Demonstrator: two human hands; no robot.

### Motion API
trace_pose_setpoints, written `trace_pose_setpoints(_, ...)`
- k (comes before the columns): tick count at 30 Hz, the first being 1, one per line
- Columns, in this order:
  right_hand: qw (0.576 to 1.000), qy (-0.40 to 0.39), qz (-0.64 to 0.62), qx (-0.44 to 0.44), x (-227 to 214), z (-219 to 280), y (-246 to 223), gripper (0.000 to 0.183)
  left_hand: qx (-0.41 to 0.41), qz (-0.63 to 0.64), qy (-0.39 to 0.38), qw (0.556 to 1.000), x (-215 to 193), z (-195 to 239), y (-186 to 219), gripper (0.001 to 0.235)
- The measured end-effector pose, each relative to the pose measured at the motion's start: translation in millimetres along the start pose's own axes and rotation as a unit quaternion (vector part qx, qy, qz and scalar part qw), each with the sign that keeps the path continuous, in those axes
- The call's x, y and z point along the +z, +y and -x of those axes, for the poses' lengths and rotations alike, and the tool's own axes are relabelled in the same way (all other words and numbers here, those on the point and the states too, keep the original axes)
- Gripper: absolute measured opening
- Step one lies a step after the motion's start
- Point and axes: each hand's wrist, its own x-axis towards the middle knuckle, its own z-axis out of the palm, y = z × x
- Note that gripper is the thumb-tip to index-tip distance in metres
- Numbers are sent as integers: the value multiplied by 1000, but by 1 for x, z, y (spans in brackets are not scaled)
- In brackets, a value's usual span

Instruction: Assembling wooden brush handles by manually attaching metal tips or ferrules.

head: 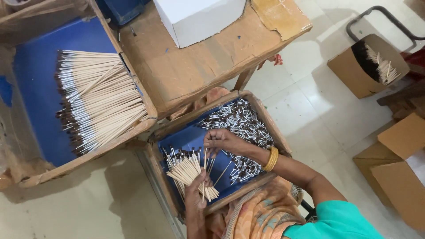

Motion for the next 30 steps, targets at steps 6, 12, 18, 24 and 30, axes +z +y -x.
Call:
trace_pose_setpoints(6, 997, -68, 37, 10, -3, 3, 5, 15, -54, 29, 1, 998, -16, 1, -12, 25)
trace_pose_setpoints(12, 995, 55, 52, 61, -8, 13, 49, 21, 251, -397, 24, 882, 4, 5, -10, 22)
trace_pose_setpoints(18, 912, 19, 410, 13, -22, -15, 41, 20, 305, -687, 81, 654, 11, 24, 11, 38)
trace_pose_setpoints(24, 815, -36, 554, -164, -97, -100, 127, 19, 143, -450, 129, 872, -31, 26, -2, 23)
trace_pose_setpoints(30, 505, 26, 837, -207, -40, -81, 25, 18, 41, -357, 199, 912, -26, 22, 3, 24)
